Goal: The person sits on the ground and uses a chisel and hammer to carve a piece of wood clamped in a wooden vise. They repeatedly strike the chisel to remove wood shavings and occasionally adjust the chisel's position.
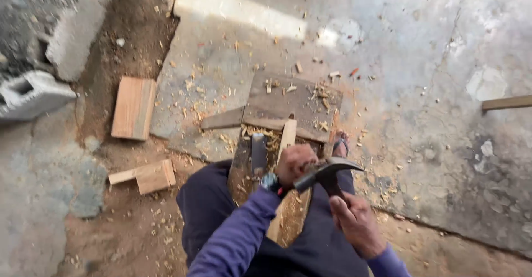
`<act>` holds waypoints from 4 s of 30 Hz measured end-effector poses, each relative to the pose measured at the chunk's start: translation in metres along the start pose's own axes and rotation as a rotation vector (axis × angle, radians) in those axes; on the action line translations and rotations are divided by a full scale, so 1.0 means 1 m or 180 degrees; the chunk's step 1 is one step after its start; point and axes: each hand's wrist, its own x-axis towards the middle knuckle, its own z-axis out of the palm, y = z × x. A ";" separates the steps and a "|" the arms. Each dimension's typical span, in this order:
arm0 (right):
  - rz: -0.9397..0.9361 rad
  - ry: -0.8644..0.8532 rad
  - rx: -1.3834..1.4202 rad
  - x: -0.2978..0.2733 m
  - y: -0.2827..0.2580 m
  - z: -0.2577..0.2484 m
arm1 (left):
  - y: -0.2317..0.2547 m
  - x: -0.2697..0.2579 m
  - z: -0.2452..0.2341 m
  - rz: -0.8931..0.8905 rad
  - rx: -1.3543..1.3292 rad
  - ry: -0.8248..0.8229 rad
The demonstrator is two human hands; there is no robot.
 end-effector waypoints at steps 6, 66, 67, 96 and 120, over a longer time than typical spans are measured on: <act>0.0842 0.0300 0.0758 -0.072 0.078 -0.004 | 0.014 -0.036 -0.011 0.0570 0.0279 -0.0176; 0.0616 0.1482 0.2498 -0.161 0.064 0.021 | -0.027 0.031 -0.030 -0.1040 -0.1103 0.1394; 0.0556 0.1427 0.2453 -0.156 0.061 0.020 | -0.029 0.028 -0.026 -0.0983 -0.1074 0.1373; 0.1626 0.0626 0.2165 -0.107 0.046 0.060 | 0.048 -0.023 -0.005 -0.0068 0.0285 0.0543; 0.2395 0.1023 0.0284 -0.094 0.091 -0.034 | 0.035 0.080 -0.053 -0.1983 -0.1185 0.0357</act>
